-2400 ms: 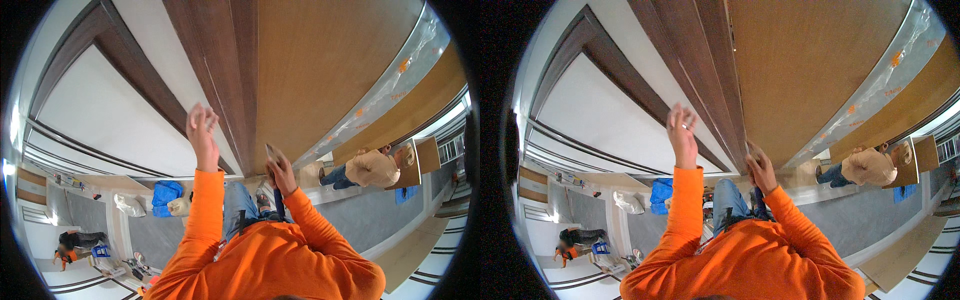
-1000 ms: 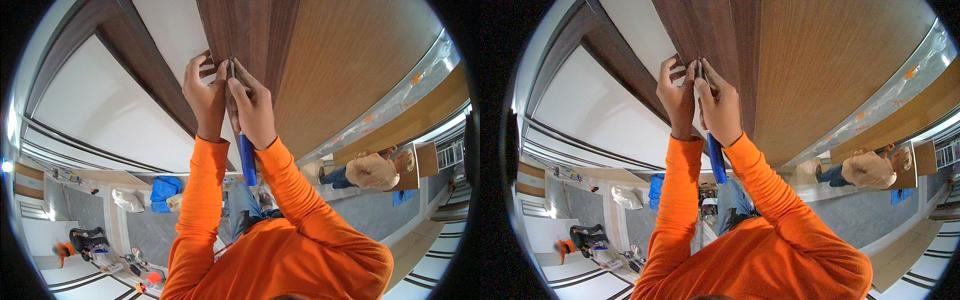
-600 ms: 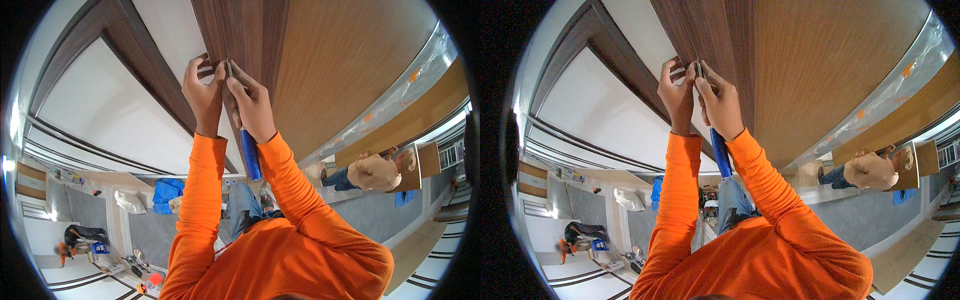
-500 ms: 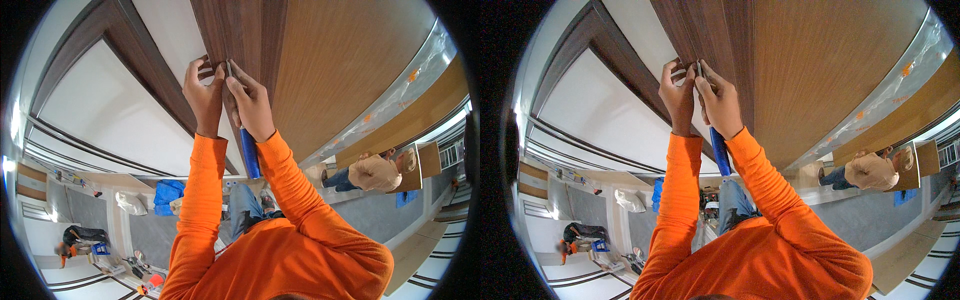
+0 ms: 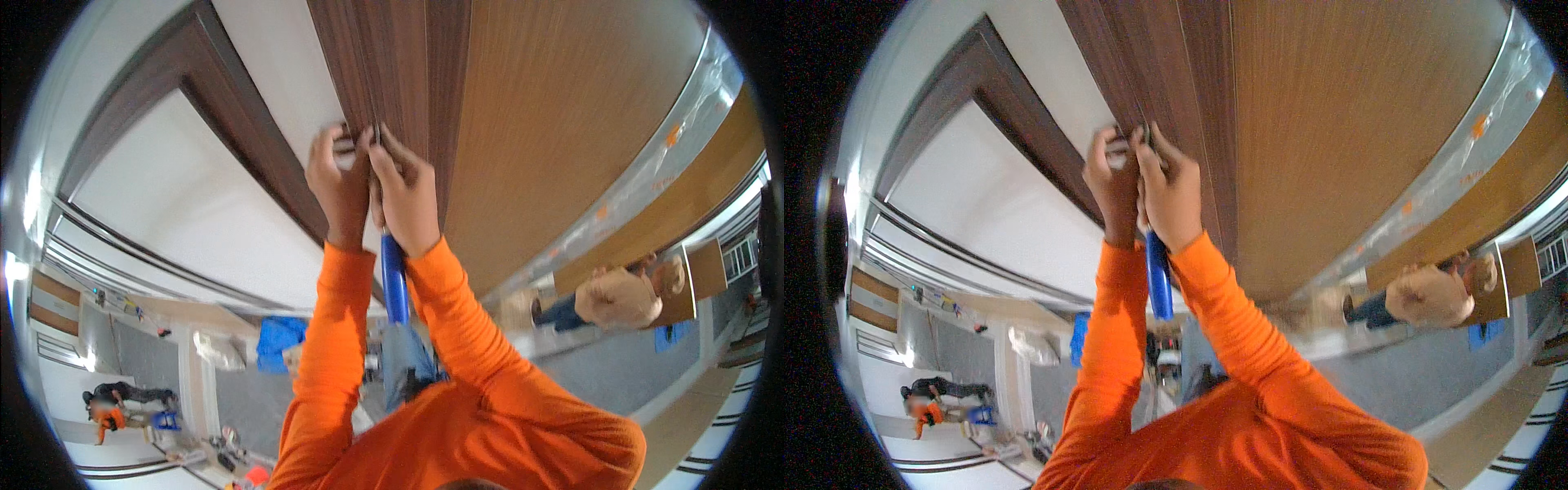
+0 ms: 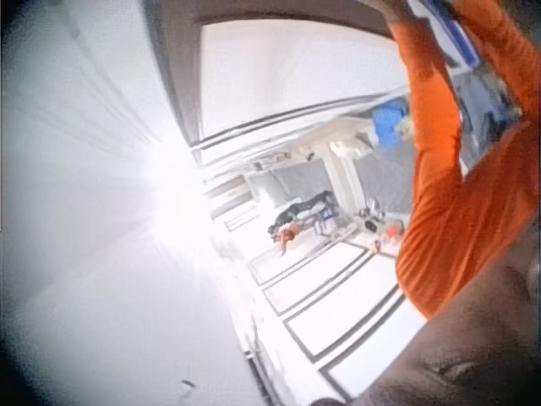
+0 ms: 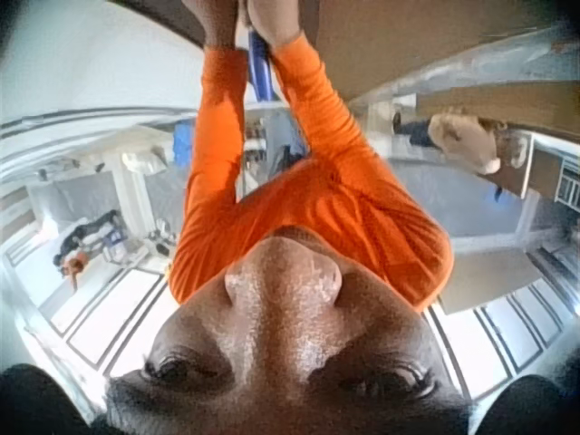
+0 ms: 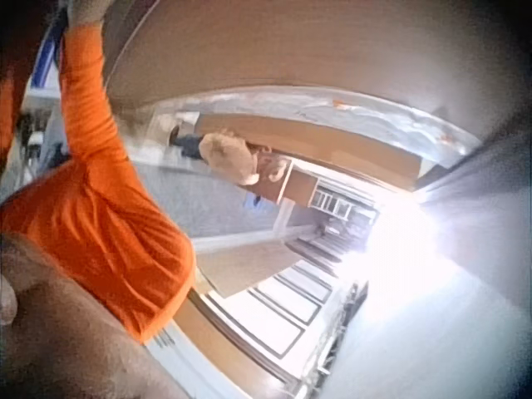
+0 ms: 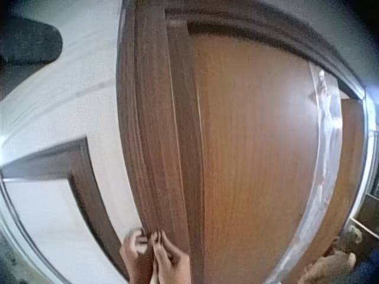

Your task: The person trims the excess material from the edge of a door using a utility knife while standing on a ladder.

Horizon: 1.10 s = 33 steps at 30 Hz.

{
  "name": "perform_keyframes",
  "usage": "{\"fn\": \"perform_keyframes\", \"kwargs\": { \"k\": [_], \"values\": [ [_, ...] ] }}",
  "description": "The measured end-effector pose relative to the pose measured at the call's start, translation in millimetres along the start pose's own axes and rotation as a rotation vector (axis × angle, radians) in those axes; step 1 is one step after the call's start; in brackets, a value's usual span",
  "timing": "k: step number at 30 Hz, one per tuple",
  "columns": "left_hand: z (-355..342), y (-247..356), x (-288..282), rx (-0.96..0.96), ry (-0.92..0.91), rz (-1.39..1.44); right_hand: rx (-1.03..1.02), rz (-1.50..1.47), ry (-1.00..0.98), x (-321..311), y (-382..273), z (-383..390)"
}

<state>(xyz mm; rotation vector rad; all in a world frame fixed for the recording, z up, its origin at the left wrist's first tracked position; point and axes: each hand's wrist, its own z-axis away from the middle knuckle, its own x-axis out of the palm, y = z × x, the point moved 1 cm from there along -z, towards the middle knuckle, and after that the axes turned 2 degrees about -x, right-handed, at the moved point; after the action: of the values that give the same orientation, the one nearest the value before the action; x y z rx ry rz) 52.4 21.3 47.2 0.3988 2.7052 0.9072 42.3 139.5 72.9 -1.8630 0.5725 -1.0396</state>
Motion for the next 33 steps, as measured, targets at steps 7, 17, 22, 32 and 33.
{"fn": "perform_keyframes", "kwargs": {
  "k": [7,17,22,32,33],
  "values": [
    [-8,11,1,-0.076,-0.016,0.04,-0.038,0.065,-0.09,-15,2,-5],
    [-2,11,-7,-0.116,0.032,0.05,-0.037,0.11,-0.115,-9,-3,3],
    [-2,4,-6,-0.026,0.023,-0.041,-0.221,0.198,-0.09,-7,8,-6],
    [-9,14,3,-0.089,0.045,-0.003,-0.054,0.058,-0.118,-13,2,-8],
    [-7,15,3,-0.103,0.044,0.0,-0.039,0.073,-0.122,-14,0,-6]
  ]
}}
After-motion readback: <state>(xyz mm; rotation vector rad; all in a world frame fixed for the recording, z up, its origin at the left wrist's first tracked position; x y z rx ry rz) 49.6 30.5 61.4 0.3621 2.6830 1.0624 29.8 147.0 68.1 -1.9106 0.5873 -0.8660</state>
